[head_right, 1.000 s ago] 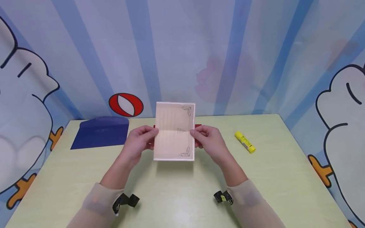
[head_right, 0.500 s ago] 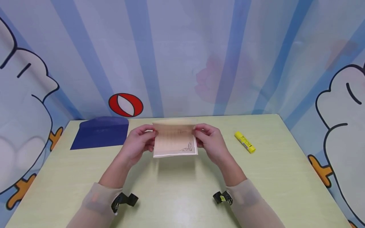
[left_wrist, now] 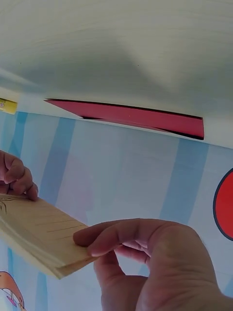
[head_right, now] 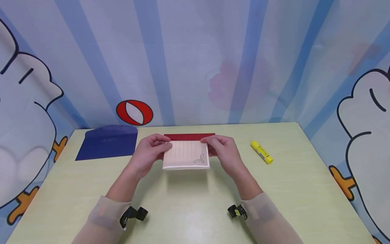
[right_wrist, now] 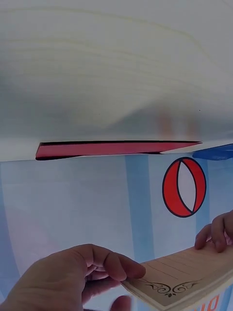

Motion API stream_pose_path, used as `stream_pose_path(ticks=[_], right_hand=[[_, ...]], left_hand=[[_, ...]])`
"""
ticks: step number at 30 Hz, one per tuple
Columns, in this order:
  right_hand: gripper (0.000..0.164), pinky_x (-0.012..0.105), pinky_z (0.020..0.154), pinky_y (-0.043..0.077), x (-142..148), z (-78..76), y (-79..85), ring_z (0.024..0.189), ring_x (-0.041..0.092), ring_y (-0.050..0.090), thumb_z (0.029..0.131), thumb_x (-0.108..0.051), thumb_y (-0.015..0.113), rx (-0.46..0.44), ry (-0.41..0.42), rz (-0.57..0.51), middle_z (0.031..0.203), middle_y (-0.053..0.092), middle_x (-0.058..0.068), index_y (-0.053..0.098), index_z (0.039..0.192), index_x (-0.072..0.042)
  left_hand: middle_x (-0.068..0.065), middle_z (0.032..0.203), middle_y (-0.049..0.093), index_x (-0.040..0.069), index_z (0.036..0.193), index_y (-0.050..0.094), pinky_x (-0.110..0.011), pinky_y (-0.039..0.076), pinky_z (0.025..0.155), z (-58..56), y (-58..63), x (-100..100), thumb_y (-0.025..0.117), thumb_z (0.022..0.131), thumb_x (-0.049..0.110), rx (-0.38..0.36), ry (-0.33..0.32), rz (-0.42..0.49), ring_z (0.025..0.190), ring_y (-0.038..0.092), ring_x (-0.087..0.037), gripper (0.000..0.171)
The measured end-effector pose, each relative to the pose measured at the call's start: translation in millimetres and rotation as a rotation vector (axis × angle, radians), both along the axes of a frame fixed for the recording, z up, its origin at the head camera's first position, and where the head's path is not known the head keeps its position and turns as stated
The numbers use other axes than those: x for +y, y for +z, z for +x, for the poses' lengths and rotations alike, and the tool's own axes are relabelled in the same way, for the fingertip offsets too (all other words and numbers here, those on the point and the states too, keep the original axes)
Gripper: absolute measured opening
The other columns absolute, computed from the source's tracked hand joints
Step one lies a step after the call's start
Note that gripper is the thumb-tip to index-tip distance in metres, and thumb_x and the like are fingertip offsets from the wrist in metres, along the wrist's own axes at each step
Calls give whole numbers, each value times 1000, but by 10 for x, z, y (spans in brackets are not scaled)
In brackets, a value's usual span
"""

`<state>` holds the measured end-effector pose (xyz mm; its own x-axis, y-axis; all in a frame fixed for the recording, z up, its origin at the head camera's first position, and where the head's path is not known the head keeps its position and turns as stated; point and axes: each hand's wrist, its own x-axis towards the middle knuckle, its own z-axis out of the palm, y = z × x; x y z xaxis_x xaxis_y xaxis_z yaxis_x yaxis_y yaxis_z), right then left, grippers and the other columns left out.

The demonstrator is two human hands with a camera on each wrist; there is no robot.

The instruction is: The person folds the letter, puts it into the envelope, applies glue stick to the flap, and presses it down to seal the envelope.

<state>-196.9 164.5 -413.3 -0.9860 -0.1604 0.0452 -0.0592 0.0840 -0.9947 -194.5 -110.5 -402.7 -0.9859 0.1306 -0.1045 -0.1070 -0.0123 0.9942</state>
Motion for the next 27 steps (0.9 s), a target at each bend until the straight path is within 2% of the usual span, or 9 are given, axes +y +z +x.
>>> stream_pose_path(ticks=[2, 5, 9, 12, 15, 17, 18, 23, 27], right_hand=[[28, 30, 81, 61, 3, -2, -3, 93, 24, 69, 106, -22, 67, 8, -3, 33, 112, 71, 14, 74, 122, -1], [30, 31, 82, 62, 10, -3, -5, 92, 23, 68, 100, -17, 76, 12, -7, 42, 108, 67, 14, 71, 128, -5], [37, 32, 80, 62, 33, -13, -4, 92, 26, 66, 100, -12, 76, 18, 1, 38, 108, 63, 16, 67, 136, -7], [33, 32, 76, 60, 55, -12, 1, 91, 27, 62, 101, -14, 75, 71, 13, 159, 105, 64, 13, 71, 133, -10], [26, 34, 75, 55, 47, 4, 6, 91, 24, 59, 100, -19, 77, 203, 29, 371, 103, 68, 3, 76, 126, -16], [22, 36, 74, 54, 9, 20, 16, 90, 20, 60, 99, -20, 79, 340, 48, 484, 101, 70, -3, 78, 121, -17], [21, 38, 78, 52, -18, 31, 22, 90, 17, 61, 98, -20, 80, 414, 53, 528, 101, 71, -6, 79, 119, -18], [16, 48, 90, 40, -181, 143, 83, 90, 10, 65, 92, -16, 85, 721, 60, 614, 97, 74, -9, 81, 108, -18], [16, 48, 86, 37, -247, 229, 147, 94, 16, 66, 90, -14, 87, 865, 33, 673, 95, 74, -5, 80, 104, -16]], left_hand=[[-14, 105, 74, 5, 130, 66, -31, 61, 70, -4, -2, 12, 75, 99, 11, 11, 11, -28, 76, 70, -24, 32], [-14, 104, 76, 6, 133, 66, -31, 61, 72, -10, -13, 26, 75, 100, 11, 13, 21, -53, 79, 72, -24, 35], [-13, 102, 76, 3, 124, 73, -29, 61, 76, -10, -23, 35, 75, 101, 15, -1, 26, -98, 84, 72, -22, 26], [-10, 101, 75, 7, 116, 78, -30, 61, 78, -3, -19, 49, 76, 101, 20, 32, 28, -168, 86, 70, -23, 19], [-5, 100, 74, 14, 113, 80, -34, 61, 79, 25, -6, 75, 75, 102, 21, 146, 17, -278, 87, 68, -23, 14], [0, 99, 74, 18, 112, 80, -36, 60, 79, 63, 14, 104, 75, 102, 22, 241, -2, -357, 88, 67, -23, 11], [2, 98, 73, 20, 111, 80, -37, 60, 77, 91, 30, 123, 75, 102, 22, 293, -16, -393, 87, 66, -22, 10], [7, 90, 72, 19, 105, 81, -32, 57, 70, 221, 73, 251, 78, 99, 17, 558, -81, -510, 79, 63, -14, 7], [8, 91, 72, 15, 103, 81, -27, 56, 69, 283, 93, 327, 80, 97, 12, 714, -90, -571, 77, 62, -8, 7]])
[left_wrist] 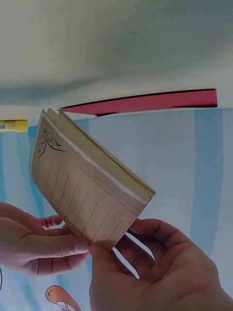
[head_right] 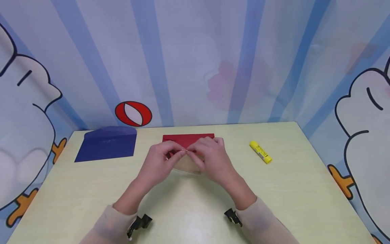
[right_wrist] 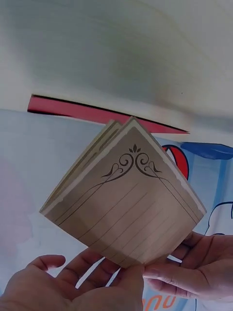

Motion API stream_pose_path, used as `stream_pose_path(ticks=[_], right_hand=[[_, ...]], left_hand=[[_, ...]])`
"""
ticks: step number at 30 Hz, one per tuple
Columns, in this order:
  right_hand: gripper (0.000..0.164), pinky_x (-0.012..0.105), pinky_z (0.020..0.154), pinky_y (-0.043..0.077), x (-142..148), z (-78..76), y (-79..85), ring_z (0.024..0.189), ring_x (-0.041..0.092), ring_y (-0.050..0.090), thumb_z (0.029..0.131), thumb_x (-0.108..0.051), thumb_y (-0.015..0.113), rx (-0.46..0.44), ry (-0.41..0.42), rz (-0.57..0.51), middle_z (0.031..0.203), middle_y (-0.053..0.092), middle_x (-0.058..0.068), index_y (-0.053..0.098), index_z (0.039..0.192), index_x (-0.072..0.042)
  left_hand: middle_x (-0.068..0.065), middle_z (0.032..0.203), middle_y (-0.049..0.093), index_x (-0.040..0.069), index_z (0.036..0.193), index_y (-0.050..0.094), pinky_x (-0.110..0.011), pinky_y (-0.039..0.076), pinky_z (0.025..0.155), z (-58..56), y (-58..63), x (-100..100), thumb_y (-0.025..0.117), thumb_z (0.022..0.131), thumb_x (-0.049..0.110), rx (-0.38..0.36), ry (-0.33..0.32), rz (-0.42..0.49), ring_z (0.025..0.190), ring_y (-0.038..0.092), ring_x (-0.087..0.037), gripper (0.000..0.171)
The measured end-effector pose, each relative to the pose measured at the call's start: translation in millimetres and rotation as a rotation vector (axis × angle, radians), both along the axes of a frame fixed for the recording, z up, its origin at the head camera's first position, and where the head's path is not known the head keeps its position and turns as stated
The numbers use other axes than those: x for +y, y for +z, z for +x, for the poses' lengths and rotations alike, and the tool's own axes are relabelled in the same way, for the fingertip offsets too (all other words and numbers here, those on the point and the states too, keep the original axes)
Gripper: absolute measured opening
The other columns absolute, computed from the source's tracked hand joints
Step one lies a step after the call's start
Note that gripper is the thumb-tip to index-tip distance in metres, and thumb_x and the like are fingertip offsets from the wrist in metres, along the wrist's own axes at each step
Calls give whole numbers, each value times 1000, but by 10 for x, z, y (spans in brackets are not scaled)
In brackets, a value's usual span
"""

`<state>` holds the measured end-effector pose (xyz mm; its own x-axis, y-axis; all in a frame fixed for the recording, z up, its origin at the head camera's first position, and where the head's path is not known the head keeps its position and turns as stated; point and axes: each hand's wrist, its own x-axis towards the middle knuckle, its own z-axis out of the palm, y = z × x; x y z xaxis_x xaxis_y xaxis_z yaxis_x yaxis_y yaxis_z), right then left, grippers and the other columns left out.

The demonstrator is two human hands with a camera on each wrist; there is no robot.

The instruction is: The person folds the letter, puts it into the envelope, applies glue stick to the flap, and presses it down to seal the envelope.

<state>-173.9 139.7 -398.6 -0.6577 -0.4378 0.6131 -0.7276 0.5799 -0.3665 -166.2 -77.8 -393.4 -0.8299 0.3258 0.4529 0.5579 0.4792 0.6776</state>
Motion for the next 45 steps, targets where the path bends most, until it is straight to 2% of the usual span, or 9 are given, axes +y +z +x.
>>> stream_pose_path(ticks=[3, 8, 14, 20, 26, 32, 34, 39, 45], right_hand=[[15, 48, 84, 38, -5, 32, 47, 96, 19, 67, 90, -14, 87, 66, -2, 36, 95, 74, -3, 79, 103, -15], [15, 47, 84, 40, 47, 24, 104, 97, 21, 67, 91, -14, 86, 62, -8, 70, 95, 75, -2, 78, 104, -14], [12, 45, 84, 40, 214, -76, 101, 88, 17, 64, 94, -12, 82, -18, -52, 79, 94, 73, -2, 77, 105, -13], [11, 46, 85, 42, 308, -126, 110, 85, 17, 63, 97, -12, 80, -59, -65, 136, 93, 71, -1, 75, 106, -10], [16, 48, 88, 43, 233, -83, 114, 95, 19, 63, 95, -15, 81, -28, -46, 176, 99, 73, -2, 75, 110, -13], [20, 45, 85, 43, 50, 35, 128, 97, 19, 66, 92, -14, 85, 24, 59, 92, 100, 75, -2, 77, 110, -13], [19, 44, 85, 42, 21, 58, 130, 96, 17, 67, 91, -11, 85, 17, 73, 43, 98, 75, -3, 77, 107, -13], [15, 43, 84, 45, 35, 65, 135, 90, 13, 65, 92, -6, 82, -22, 77, -73, 97, 73, -3, 75, 104, -12], [12, 41, 79, 48, 126, 45, 190, 83, 11, 62, 94, -6, 80, -14, 26, -145, 96, 73, -3, 75, 104, -11]], left_hand=[[8, 91, 71, 14, 103, 80, -26, 56, 69, 23, 23, 10, 80, 97, 12, 40, -13, -7, 77, 61, -6, 7], [7, 90, 71, 15, 105, 79, -27, 55, 67, 9, 81, -59, 77, 100, 13, 39, -35, 46, 75, 60, -9, 6], [8, 89, 70, 18, 106, 78, -30, 52, 65, -35, 186, -260, 74, 102, 15, -48, 51, 148, 78, 61, -14, 7], [5, 90, 71, 18, 106, 78, -33, 52, 71, -68, 242, -364, 73, 103, 18, -84, 89, 156, 86, 63, -16, 6], [9, 89, 70, 20, 106, 79, -33, 53, 69, -46, 216, -314, 75, 101, 17, -85, 84, 107, 82, 62, -15, 6], [10, 95, 73, 18, 105, 81, -30, 56, 74, 20, 184, -153, 78, 99, 16, -23, -37, -17, 84, 63, -8, 7], [10, 96, 74, 17, 105, 81, -29, 57, 75, 44, 188, -112, 79, 98, 16, -12, -58, -32, 85, 64, -7, 7], [12, 92, 72, 18, 102, 82, -28, 57, 73, 55, 203, -109, 81, 97, 19, -33, -51, -58, 83, 64, -6, 6], [14, 90, 69, 20, 101, 83, -28, 56, 70, -4, 193, -213, 83, 95, 20, -102, -8, -174, 78, 62, -8, 5]])
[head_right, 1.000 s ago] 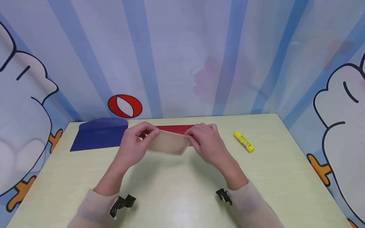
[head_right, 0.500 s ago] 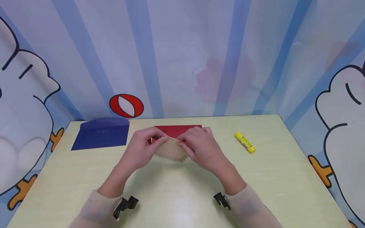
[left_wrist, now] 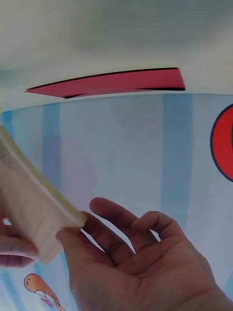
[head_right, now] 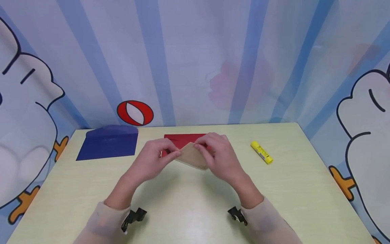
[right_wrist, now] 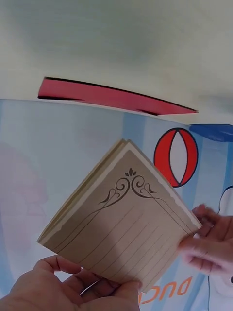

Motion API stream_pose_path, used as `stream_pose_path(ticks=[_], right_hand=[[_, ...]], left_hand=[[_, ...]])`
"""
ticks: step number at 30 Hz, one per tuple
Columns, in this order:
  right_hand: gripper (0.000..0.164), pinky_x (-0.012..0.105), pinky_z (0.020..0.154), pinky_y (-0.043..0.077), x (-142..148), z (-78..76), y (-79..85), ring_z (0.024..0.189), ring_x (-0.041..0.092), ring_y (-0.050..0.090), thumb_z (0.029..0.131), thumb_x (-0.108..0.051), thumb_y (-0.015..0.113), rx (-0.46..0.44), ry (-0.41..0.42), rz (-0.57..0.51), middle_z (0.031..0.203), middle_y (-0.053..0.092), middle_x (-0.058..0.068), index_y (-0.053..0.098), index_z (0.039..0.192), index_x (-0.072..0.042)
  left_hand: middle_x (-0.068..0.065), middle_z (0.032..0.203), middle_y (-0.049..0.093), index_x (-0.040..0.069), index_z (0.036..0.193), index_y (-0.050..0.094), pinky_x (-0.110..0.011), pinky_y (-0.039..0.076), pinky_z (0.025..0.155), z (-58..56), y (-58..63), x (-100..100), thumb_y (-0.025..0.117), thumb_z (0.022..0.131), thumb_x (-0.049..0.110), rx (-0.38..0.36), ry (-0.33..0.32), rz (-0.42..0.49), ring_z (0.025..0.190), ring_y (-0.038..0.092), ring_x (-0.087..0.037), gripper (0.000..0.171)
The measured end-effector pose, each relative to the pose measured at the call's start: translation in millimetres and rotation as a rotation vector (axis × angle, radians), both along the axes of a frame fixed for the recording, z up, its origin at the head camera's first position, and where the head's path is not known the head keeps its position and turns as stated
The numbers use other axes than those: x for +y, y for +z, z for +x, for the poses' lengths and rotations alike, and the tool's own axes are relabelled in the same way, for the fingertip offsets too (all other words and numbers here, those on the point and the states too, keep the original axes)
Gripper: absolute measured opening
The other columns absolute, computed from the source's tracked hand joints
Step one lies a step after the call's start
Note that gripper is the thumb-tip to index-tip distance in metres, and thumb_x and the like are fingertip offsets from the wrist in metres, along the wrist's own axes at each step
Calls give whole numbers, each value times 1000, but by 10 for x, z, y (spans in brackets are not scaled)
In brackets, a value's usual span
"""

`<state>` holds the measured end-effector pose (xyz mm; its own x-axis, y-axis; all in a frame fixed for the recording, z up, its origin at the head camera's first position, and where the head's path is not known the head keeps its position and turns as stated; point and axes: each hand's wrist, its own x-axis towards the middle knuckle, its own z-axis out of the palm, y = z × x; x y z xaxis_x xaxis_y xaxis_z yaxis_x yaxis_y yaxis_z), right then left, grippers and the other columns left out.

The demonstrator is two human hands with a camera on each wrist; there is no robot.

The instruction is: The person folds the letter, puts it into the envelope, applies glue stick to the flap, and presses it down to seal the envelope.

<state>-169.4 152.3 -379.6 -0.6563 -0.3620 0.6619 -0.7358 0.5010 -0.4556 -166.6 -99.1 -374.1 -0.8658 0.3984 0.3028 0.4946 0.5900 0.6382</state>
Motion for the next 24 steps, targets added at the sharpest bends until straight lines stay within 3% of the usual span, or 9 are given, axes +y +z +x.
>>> stream_pose_path(ticks=[8, 12, 15, 20, 24], right_hand=[[12, 42, 82, 48, 97, -32, 13, 86, 12, 64, 95, -3, 79, -9, -32, -16, 97, 73, -3, 75, 104, -10], [12, 42, 80, 43, 42, -24, -9, 83, 11, 62, 94, -7, 80, 8, 2, 62, 96, 73, -4, 75, 104, -12], [13, 43, 79, 42, -43, -4, -47, 85, 13, 63, 93, -10, 83, 53, 23, 139, 94, 73, -3, 76, 104, -13], [18, 43, 81, 43, -147, 42, -79, 90, 18, 66, 89, -13, 87, 112, 19, 220, 93, 73, -2, 76, 103, -13], [17, 43, 81, 44, -139, 29, -89, 88, 17, 66, 90, -15, 87, 107, 5, 234, 92, 73, -3, 76, 103, -14]], left_hand=[[14, 85, 65, 21, 103, 80, -29, 56, 72, -52, -36, -43, 81, 97, 22, -71, 9, -133, 80, 62, -10, 6], [15, 89, 66, 21, 110, 80, -27, 56, 74, -43, -37, -27, 82, 97, 23, -61, -34, -104, 82, 62, -7, 14], [14, 93, 69, 21, 114, 80, -26, 57, 73, -5, -21, 17, 82, 97, 23, -10, -55, -48, 83, 63, -5, 18], [11, 91, 69, 19, 104, 80, -24, 55, 71, 46, -14, 81, 83, 95, 17, 156, -69, -19, 79, 60, -4, 10], [11, 91, 69, 19, 100, 78, -25, 55, 71, 14, -23, 43, 82, 96, 16, 171, -96, 31, 78, 60, -4, 7]])
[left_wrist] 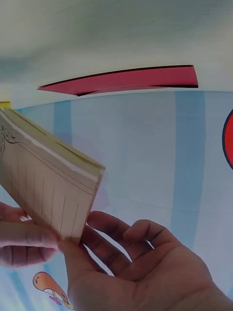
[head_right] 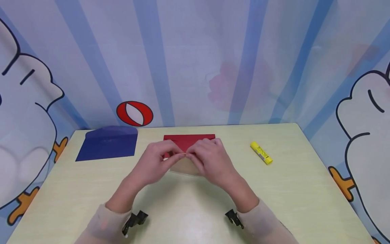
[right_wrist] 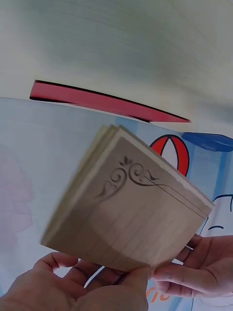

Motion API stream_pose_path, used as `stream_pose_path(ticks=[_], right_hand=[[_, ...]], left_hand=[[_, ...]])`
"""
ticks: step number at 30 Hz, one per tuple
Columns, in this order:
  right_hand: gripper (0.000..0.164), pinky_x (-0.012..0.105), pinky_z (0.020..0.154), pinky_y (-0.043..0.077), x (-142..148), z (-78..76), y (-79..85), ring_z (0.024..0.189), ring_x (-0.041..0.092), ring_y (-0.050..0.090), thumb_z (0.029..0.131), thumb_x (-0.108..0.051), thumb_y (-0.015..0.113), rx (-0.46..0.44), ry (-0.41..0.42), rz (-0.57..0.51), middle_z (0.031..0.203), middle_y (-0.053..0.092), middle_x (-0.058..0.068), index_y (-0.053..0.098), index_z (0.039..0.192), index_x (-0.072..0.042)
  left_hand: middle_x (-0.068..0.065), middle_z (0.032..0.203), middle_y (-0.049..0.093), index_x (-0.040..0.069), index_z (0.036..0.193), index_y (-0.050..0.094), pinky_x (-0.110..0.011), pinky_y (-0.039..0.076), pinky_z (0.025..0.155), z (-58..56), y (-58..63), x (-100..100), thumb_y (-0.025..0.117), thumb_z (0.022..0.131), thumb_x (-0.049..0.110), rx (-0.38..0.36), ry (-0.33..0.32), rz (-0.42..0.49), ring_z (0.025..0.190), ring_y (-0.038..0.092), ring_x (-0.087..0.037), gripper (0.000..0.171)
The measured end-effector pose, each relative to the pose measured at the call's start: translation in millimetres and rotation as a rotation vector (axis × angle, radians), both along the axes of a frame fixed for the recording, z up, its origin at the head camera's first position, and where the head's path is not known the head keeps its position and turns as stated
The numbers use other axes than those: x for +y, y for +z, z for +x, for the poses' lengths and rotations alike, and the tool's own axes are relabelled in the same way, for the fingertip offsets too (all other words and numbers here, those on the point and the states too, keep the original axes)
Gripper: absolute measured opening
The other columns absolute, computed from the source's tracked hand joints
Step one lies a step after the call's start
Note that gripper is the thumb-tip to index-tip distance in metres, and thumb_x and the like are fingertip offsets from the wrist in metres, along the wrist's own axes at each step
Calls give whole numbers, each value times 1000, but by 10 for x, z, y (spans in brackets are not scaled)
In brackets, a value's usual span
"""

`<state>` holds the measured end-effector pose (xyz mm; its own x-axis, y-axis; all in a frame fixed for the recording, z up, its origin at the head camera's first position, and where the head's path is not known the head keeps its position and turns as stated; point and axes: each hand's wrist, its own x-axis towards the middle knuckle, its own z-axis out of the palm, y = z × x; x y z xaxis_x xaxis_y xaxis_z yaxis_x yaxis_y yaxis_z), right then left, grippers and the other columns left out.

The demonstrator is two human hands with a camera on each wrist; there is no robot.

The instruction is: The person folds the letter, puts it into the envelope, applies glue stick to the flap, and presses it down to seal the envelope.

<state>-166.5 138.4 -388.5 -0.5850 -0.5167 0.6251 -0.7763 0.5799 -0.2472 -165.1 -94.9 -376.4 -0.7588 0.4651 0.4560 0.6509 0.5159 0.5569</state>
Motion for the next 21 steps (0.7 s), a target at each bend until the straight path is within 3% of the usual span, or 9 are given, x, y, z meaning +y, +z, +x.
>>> stream_pose_path(ticks=[7, 10, 14, 18, 21], right_hand=[[9, 44, 83, 42, 176, -147, -36, 81, 12, 58, 97, -15, 80, -109, -93, -20, 90, 69, -5, 75, 104, -14], [8, 46, 84, 44, 265, -197, -30, 81, 14, 57, 98, -10, 78, -183, -91, -73, 91, 68, -3, 74, 105, -11], [7, 44, 86, 51, 329, -214, -11, 89, 17, 60, 103, -9, 71, -330, -68, -156, 98, 69, 0, 70, 110, -9], [7, 37, 78, 55, 319, -189, -5, 91, 18, 62, 107, -13, 66, -459, -58, -239, 101, 69, 0, 66, 113, -9], [7, 33, 71, 56, 273, -162, -19, 89, 19, 63, 106, -12, 66, -505, -26, -273, 98, 68, 0, 66, 113, -10]], left_hand=[[10, 84, 66, 20, 100, 79, -31, 51, 64, -99, 49, -255, 77, 99, 12, -71, 73, 144, 72, 59, -11, 8], [7, 81, 66, 20, 101, 77, -33, 50, 63, -122, 66, -329, 75, 101, 13, -130, 91, 174, 70, 58, -14, 8], [5, 83, 67, 19, 101, 72, -36, 53, 67, -127, 85, -346, 71, 104, 16, -231, 71, 119, 76, 62, -16, 5], [7, 85, 67, 20, 94, 68, -37, 56, 72, -107, 76, -316, 72, 102, 14, -328, 47, -13, 82, 65, -15, 10], [9, 85, 67, 21, 95, 72, -35, 57, 73, -91, 33, -248, 73, 99, 12, -366, 20, -89, 83, 64, -15, 10]])
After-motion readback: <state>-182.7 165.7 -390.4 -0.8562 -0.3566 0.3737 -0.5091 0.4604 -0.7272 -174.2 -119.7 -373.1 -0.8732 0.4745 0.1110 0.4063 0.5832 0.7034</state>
